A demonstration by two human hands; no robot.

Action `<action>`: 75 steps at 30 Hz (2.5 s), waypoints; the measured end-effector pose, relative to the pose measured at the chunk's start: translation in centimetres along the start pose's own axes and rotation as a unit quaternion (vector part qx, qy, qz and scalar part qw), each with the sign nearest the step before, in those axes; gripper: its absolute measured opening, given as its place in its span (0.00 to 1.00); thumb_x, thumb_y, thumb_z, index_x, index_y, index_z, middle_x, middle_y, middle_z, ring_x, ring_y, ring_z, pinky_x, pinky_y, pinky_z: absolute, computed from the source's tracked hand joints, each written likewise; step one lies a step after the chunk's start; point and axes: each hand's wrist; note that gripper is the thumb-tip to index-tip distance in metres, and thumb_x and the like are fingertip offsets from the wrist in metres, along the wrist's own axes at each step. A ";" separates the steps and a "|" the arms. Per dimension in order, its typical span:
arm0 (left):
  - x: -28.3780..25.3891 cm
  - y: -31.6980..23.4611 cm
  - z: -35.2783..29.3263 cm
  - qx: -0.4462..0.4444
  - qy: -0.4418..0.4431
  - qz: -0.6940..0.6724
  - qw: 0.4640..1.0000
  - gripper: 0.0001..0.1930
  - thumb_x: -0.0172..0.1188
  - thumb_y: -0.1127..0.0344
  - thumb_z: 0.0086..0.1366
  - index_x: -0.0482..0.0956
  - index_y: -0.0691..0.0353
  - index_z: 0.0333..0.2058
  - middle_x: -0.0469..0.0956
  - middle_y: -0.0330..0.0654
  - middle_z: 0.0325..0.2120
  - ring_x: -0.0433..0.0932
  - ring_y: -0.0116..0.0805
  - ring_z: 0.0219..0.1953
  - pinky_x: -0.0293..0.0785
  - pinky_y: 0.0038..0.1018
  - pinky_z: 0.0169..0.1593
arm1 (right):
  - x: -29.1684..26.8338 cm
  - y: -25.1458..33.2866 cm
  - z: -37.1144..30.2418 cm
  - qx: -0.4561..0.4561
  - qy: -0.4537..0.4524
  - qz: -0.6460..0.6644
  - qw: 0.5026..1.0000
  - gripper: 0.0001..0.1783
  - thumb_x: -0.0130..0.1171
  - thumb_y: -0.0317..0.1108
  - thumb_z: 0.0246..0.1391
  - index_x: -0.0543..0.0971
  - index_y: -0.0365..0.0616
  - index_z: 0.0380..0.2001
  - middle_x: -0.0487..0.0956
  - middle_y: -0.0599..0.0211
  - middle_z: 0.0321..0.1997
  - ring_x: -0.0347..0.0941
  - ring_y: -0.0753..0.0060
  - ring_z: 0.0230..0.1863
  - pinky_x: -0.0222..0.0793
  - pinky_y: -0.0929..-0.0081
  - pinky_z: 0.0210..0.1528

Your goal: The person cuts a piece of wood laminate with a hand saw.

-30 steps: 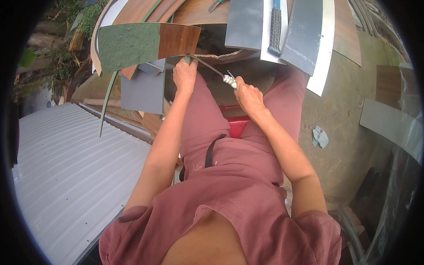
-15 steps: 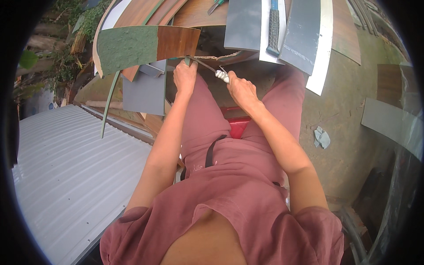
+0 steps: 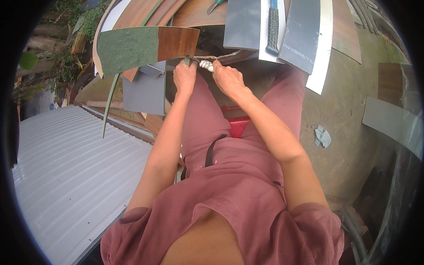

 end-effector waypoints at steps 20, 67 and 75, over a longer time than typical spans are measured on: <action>-0.4 -0.9 0.1 -0.005 0.000 -0.011 1.000 0.17 0.53 0.56 0.54 0.78 0.66 0.30 0.78 0.58 0.29 0.75 0.60 0.37 0.69 0.45 0.42 | -0.6 -3.5 -4.6 0.040 0.023 0.002 0.999 0.09 0.49 0.32 0.54 0.65 0.40 0.36 0.77 0.43 0.25 0.75 0.39 0.32 0.69 0.46 0.34; -0.3 -0.3 0.3 -0.009 0.022 -0.031 0.999 0.17 0.54 0.56 0.54 0.78 0.66 0.31 0.77 0.60 0.29 0.75 0.61 0.37 0.69 0.45 0.42 | 0.2 0.6 1.2 -0.008 -0.012 0.009 1.000 0.08 0.45 0.31 0.55 0.67 0.38 0.34 0.77 0.43 0.25 0.76 0.40 0.31 0.70 0.48 0.34; -0.6 -0.8 0.3 -0.003 0.010 -0.020 1.000 0.17 0.53 0.56 0.53 0.78 0.67 0.30 0.77 0.59 0.28 0.75 0.60 0.36 0.69 0.44 0.41 | -0.6 -2.8 -4.3 0.045 0.016 0.005 0.999 0.07 0.47 0.31 0.55 0.67 0.38 0.35 0.78 0.42 0.26 0.75 0.39 0.33 0.70 0.48 0.35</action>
Point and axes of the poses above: each hand's wrist, its own z-axis towards the middle knuckle, its own x-axis out of the palm, y = z × x
